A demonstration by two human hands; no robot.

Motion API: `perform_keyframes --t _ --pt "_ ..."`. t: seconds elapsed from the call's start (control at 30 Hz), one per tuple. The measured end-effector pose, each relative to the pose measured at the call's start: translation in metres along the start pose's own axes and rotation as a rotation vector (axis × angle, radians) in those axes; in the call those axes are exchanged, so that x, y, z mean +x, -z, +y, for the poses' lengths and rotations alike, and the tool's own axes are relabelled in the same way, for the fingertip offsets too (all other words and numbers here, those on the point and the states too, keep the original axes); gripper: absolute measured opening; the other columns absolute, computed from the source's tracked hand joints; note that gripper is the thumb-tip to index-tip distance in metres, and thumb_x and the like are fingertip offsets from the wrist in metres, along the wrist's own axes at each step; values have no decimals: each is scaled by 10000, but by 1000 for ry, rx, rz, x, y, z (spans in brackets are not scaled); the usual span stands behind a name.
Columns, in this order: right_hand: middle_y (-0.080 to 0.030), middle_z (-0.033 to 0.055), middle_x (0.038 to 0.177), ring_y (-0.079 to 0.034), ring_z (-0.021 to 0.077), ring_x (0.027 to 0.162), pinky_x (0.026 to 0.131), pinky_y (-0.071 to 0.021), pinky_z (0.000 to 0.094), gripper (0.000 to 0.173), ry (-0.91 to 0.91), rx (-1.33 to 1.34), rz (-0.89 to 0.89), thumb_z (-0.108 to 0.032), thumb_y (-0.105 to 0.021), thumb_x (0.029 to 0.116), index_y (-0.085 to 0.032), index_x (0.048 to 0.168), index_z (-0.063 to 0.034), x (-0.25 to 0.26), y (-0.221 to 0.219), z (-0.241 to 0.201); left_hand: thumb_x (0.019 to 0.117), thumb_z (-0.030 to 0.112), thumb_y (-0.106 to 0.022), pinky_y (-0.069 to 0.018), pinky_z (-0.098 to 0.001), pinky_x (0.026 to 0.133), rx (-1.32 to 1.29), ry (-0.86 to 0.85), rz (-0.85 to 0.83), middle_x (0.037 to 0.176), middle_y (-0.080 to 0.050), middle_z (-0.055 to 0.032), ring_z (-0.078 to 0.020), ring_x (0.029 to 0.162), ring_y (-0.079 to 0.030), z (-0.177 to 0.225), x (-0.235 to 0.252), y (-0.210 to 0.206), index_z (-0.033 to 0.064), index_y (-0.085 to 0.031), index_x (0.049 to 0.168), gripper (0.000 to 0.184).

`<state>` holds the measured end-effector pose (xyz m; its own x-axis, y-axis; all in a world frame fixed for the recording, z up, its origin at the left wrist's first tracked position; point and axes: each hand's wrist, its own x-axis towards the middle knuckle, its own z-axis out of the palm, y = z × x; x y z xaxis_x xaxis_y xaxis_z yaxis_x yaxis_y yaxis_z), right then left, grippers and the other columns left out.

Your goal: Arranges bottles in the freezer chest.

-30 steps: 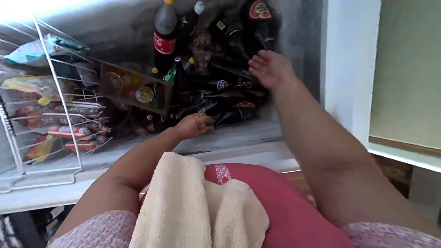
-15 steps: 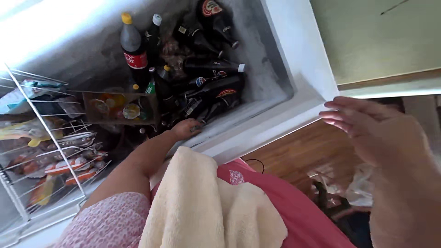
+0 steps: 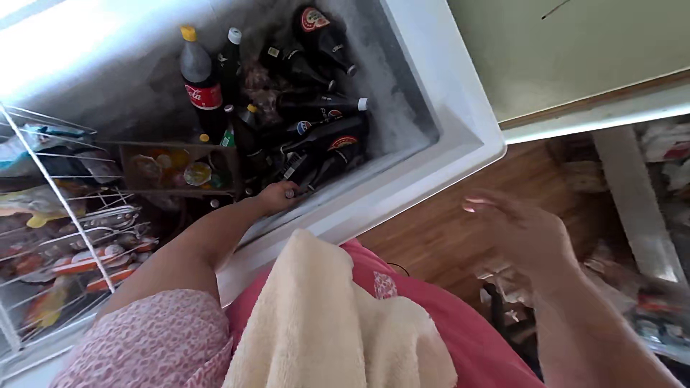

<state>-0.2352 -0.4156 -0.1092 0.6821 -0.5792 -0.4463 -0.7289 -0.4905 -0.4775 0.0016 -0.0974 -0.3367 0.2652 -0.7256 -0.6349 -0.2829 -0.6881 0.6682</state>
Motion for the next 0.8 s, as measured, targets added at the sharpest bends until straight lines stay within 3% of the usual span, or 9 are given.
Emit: perform_keyframes --t 0.13,0.2,0.23,0.33,0.47,0.57,0.7,0.8 --pt "-698 187 1232 -681 264 1143 1030 -533 445 307 540 -53 -72 -135 -544 1037 -679 1271 12 54 -42 -74 998 251 -669 -417 -588 1093 -16 50 -64 1442 -534 -233 -385 1310 -545 11 -2 10 71 -473 1490 559" --pt "-715 187 1197 -699 297 1111 1007 -543 469 296 782 -93 -158 -126 -545 1032 -706 1250 -8 89 -81 -115 993 287 -681 -407 -604 1098 -79 82 -25 1494 -482 -244 -397 1340 -519 14 -7 11 111 -361 1572 685" --pt "-702 190 1226 -681 316 1146 1029 -518 498 311 820 -154 -269 -140 -528 1046 -691 1284 -23 108 -103 -136 1000 308 -668 -395 -602 1113 -111 100 1 1525 -453 -234 -389 1369 -495 14 -10 12 133 -329 1592 705" --pt "-613 199 1377 -571 364 1306 1102 -434 571 372 759 -431 -576 -177 -521 1056 -616 1400 -71 170 -179 -178 1014 329 -637 -366 -547 1163 -172 115 105 1572 -409 -195 -337 1429 -438 21 -25 20 128 -333 1592 684" --pt "-482 289 1482 -453 480 1384 1106 -362 692 603 720 -691 -663 -134 -674 951 -470 1501 1 232 -267 -171 999 329 -670 -358 -542 1177 -134 151 323 1602 -379 -163 -325 1464 -397 38 -67 34 110 -392 1561 664" --pt "-440 315 1516 -395 508 1421 1150 -245 728 710 647 -784 -708 -180 -680 959 -358 1566 0 251 -297 -162 1000 277 -663 -361 -521 1180 -233 260 531 1624 -353 -118 -283 1480 -374 44 -124 36 145 -407 1557 628" --pt "-533 299 1433 -484 500 1350 1117 -282 740 551 668 -882 -740 -187 -657 972 -513 1484 -46 261 -316 -159 987 255 -635 -372 -530 1164 -277 447 926 1579 -423 -155 -303 1471 -388 41 -205 -9 67 -495 1490 554" --pt "-563 309 1384 -524 507 1303 1057 -384 715 553 700 -960 -749 -192 -732 930 -548 1407 18 262 -322 -163 993 267 -601 -354 -531 1168 -303 627 1163 1533 -469 -199 -331 1450 -415 42 -230 -63 13 -520 1449 528"
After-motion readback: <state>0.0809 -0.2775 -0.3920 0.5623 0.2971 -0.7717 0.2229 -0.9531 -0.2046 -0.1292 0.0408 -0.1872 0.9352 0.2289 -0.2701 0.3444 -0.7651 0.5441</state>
